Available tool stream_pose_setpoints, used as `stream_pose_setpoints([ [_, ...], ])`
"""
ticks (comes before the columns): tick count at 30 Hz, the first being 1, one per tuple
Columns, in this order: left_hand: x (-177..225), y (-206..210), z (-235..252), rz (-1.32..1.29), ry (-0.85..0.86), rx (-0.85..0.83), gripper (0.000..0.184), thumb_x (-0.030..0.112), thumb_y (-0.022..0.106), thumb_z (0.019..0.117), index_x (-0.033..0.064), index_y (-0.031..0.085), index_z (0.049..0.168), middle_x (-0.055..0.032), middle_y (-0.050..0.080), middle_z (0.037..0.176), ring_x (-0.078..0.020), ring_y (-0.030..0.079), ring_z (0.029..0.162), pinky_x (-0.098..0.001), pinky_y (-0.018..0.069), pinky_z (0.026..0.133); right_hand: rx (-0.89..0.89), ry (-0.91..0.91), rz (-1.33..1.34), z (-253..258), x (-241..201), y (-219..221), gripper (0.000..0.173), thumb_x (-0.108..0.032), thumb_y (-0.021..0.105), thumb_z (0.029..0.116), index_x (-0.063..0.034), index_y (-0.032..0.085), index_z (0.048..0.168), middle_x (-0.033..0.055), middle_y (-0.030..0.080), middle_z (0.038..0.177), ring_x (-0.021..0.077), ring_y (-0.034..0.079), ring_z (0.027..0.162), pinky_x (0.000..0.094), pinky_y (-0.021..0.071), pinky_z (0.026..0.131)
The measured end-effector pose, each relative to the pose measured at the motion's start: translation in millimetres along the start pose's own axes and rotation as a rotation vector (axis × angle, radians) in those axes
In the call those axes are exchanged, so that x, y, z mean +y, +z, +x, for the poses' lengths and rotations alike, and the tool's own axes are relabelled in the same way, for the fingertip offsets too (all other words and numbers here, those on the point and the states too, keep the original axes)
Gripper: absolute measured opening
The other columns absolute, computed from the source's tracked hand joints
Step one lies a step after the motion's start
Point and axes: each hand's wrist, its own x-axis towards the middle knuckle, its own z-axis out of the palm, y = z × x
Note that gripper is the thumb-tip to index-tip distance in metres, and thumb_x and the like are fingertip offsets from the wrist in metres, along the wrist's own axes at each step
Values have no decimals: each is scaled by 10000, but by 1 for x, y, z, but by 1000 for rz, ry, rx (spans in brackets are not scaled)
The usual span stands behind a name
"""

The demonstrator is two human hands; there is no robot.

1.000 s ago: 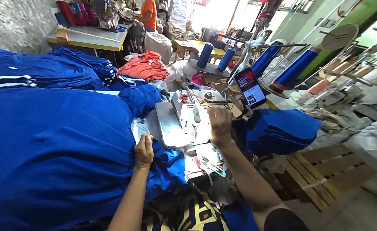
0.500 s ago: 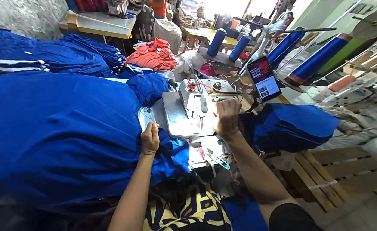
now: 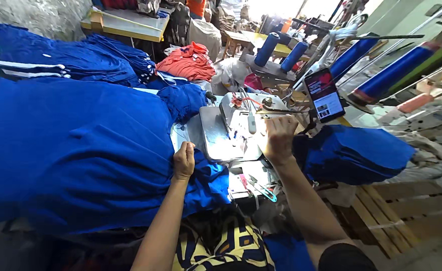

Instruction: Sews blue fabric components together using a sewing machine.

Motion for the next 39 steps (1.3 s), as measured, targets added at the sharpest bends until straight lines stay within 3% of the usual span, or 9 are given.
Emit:
stream_pose_setpoints([
  [14, 1, -1, -1, 44, -19, -1, 395, 119, 360, 1057, -96, 677, 960, -209, 688, 811, -271, 696, 768, -394, 548, 744, -22, -11, 12, -1, 2, -1, 128, 51, 665, 824, 60, 689, 949, 224, 697, 881, 436, 676, 909, 646, 395, 1017],
  [17, 2, -2, 0, 32, -27, -16, 382, 91, 362, 1049, -102, 679, 962, -216, 702, 854, -278, 704, 810, -401, 550, 781, -73, 29, 76, -6, 1, -11, 298, 117, 608, 831, 52, 710, 1103, 230, 714, 994, 465, 662, 1021, 700, 333, 1068],
  [20, 2, -3, 0, 50, -33, -24, 383, 115, 371, 1050, -90, 680, 955, -202, 690, 820, -265, 691, 777, -401, 544, 754, -28, 55, 132, -27, -4, -26, 409, 46, 626, 866, 5, 676, 1270, 203, 713, 1188, 424, 646, 1182, 700, 335, 1091],
  [24, -1, -5, -1, -6, 2, -63, 405, 212, 420, 1047, -78, 681, 938, -151, 652, 744, -168, 628, 671, -308, 513, 664, 92, 148, 389, -82, -34, -27, 168, -119, 633, 924, -8, 760, 928, 151, 752, 920, 320, 710, 926, 509, 511, 925],
  [27, 0, -11, -5, -129, 61, -142, 327, 197, 500, 958, -67, 685, 904, -135, 679, 803, -127, 650, 768, -275, 521, 755, -34, 263, 652, -121, -66, -15, 224, -189, 619, 946, -29, 775, 939, 109, 750, 891, 259, 697, 866, 457, 525, 829],
  [29, 10, -19, -13, -145, 49, -192, 275, 146, 568, 861, -88, 692, 934, -182, 707, 883, -190, 682, 850, -329, 537, 823, -152, 281, 714, -139, -84, -8, 320, -287, 665, 948, -6, 767, 1061, 118, 765, 979, 275, 721, 917, 483, 549, 859],
  [31, 26, -26, -21, -89, 71, -197, 215, 65, 607, 789, -89, 696, 909, -199, 721, 873, -231, 706, 824, -349, 562, 788, -210, 258, 700, -150, -97, -2, 504, -364, 722, 897, 33, 713, 1208, 156, 753, 1084, 327, 723, 979, 525, 556, 883],
  [34, 56, -42, -26, -96, 191, -174, 120, 17, 626, 816, -71, 688, 870, -167, 715, 833, -158, 698, 804, -243, 558, 789, -220, 231, 659, -155, -106, 4, 524, -256, 734, 834, 39, 680, 1264, 182, 739, 1123, 374, 714, 973, 565, 551, 815],
  [39, 100, -81, -8, -205, 335, -23, 70, 69, 654, 955, 47, 609, 1003, -19, 631, 950, 15, 611, 958, -132, 502, 888, -106, 294, 660, -145, -105, 7, 288, -86, 684, 825, 12, 757, 1086, 135, 763, 915, 321, 723, 790, 539, 541, 741],
])
